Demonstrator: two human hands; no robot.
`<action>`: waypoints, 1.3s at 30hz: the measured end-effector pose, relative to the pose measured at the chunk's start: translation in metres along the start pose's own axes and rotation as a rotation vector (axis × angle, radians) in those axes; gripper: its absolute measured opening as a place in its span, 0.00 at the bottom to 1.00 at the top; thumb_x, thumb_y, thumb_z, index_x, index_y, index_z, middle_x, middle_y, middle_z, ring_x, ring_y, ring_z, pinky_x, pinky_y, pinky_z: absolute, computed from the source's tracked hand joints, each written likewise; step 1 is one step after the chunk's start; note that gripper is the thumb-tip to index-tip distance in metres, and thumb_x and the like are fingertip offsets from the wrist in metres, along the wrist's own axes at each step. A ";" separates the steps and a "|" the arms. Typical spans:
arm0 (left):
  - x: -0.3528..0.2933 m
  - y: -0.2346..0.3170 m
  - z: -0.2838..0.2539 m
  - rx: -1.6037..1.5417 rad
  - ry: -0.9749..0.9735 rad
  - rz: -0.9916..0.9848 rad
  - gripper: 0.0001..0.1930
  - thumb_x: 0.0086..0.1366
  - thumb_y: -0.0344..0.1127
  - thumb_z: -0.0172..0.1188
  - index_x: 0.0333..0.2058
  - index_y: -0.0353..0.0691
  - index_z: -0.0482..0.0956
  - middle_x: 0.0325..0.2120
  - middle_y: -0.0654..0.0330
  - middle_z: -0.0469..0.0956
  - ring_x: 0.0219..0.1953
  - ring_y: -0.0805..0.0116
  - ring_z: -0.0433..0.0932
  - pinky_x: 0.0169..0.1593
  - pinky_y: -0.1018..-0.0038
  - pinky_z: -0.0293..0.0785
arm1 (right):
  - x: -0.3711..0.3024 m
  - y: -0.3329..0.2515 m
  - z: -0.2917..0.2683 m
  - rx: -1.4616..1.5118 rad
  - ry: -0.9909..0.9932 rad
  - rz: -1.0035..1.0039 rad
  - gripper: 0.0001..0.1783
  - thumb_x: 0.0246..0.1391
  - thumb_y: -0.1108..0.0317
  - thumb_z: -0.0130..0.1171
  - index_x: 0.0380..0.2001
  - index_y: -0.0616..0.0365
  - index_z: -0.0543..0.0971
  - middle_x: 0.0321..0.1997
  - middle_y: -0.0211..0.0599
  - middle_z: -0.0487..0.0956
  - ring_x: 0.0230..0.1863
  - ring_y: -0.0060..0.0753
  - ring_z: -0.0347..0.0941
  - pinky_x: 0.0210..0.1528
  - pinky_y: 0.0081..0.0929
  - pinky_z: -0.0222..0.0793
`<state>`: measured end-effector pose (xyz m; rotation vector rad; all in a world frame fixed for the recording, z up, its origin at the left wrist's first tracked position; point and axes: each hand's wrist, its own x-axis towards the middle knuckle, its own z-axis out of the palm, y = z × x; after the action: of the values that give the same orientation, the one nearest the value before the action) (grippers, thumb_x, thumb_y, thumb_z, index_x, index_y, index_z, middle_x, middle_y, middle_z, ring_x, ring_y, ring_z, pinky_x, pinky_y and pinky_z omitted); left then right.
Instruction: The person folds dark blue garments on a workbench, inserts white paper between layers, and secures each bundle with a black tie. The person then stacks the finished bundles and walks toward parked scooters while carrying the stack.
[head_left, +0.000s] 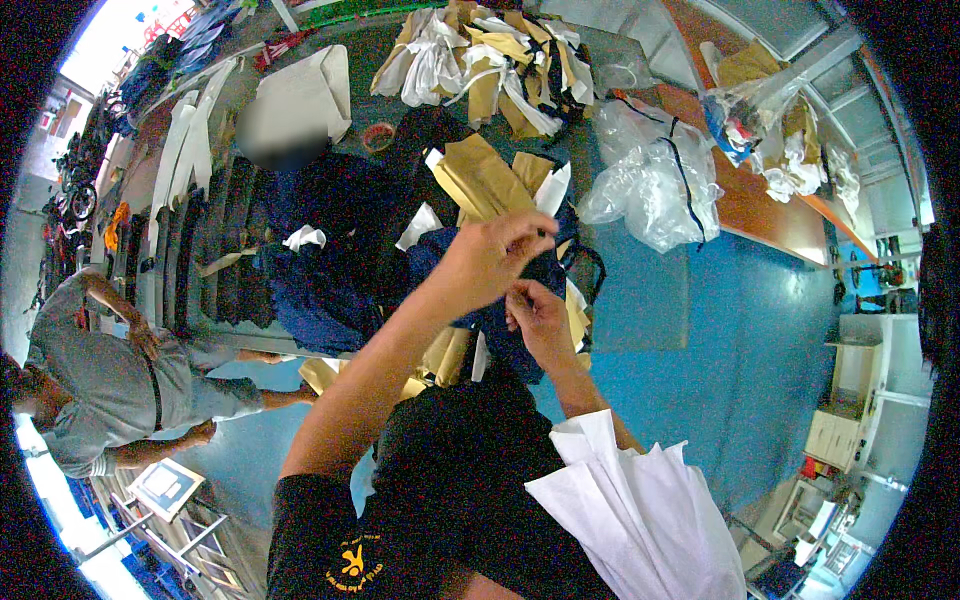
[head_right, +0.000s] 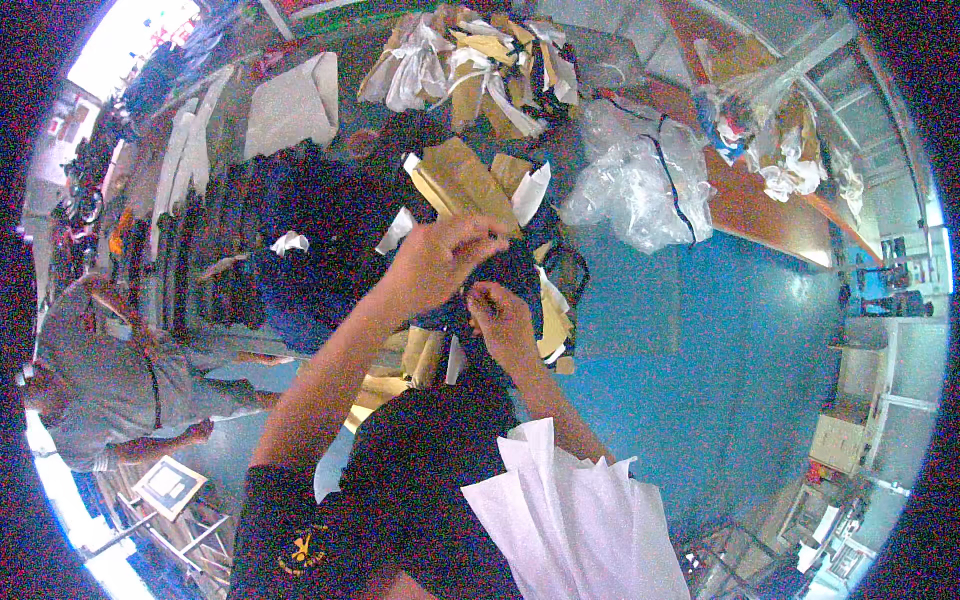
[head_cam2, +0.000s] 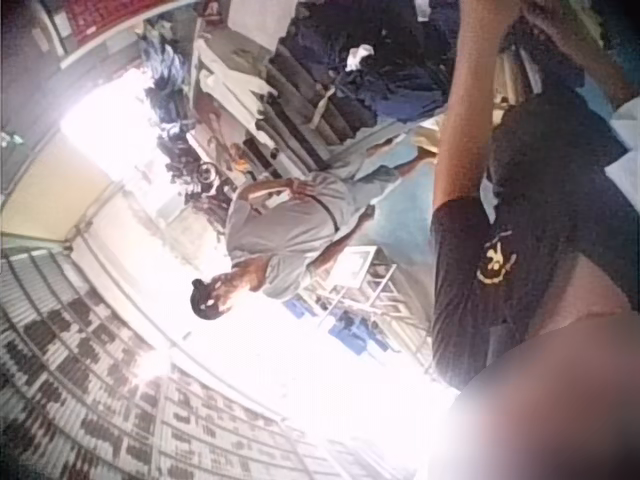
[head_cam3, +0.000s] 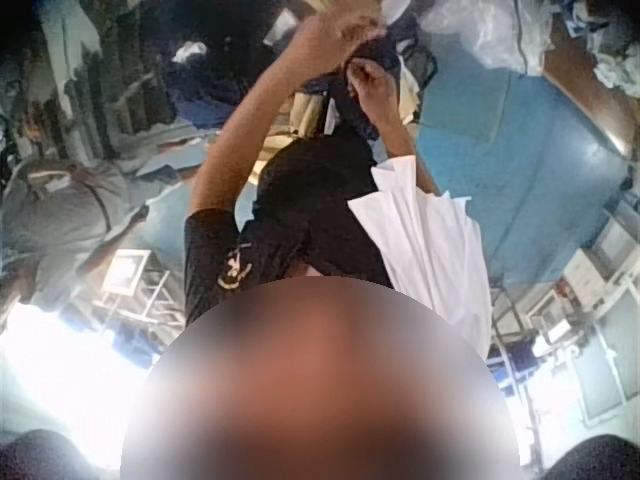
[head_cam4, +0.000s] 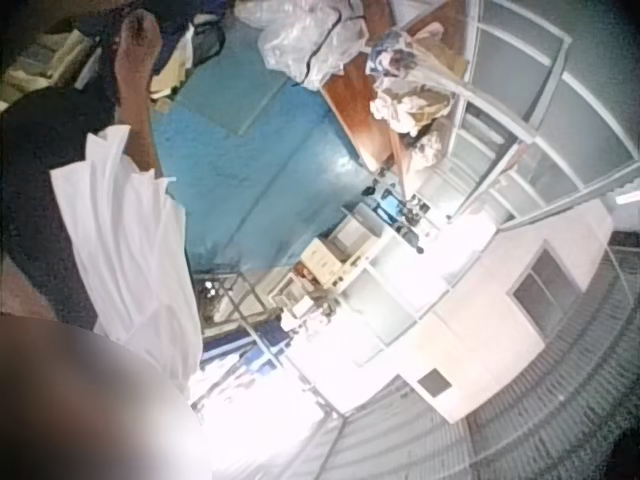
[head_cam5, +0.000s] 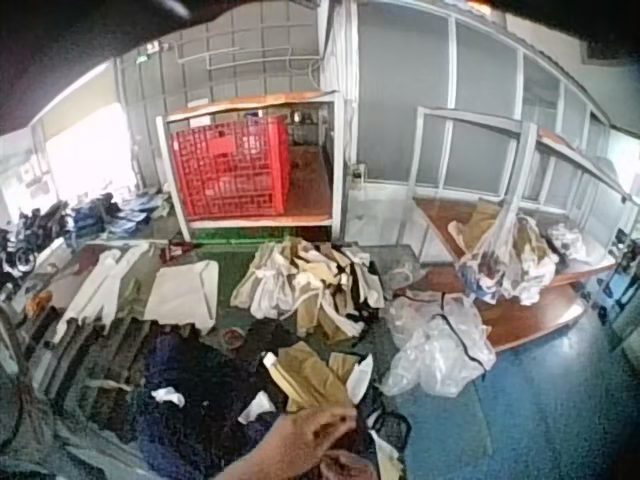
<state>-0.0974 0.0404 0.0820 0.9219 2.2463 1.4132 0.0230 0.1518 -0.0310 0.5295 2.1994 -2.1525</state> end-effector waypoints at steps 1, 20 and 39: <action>0.003 -0.003 0.001 0.041 0.024 -0.028 0.13 0.63 0.35 0.59 0.45 0.40 0.75 0.35 0.56 0.80 0.38 0.60 0.81 0.41 0.69 0.77 | 0.000 -0.006 -0.001 -0.004 0.055 0.051 0.11 0.61 0.63 0.53 0.38 0.61 0.74 0.22 0.30 0.74 0.22 0.20 0.70 0.25 0.20 0.67; -0.028 -0.111 0.064 0.084 0.023 0.215 0.10 0.46 0.30 0.59 0.30 0.37 0.80 0.27 0.49 0.78 0.33 0.49 0.77 0.38 0.59 0.73 | 0.007 0.014 -0.017 -0.415 0.209 -0.285 0.21 0.61 0.52 0.52 0.36 0.63 0.76 0.35 0.39 0.76 0.32 0.29 0.70 0.35 0.27 0.68; -0.039 -0.091 0.068 0.231 0.100 0.107 0.09 0.53 0.33 0.56 0.32 0.36 0.75 0.29 0.47 0.77 0.36 0.44 0.78 0.39 0.55 0.75 | 0.007 -0.026 -0.013 0.210 -0.046 0.108 0.16 0.62 0.55 0.50 0.36 0.59 0.74 0.30 0.26 0.72 0.28 0.21 0.65 0.31 0.19 0.62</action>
<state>-0.0602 0.0326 -0.0316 1.0807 2.5090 1.2873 0.0127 0.1666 -0.0070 0.5851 1.8862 -2.3262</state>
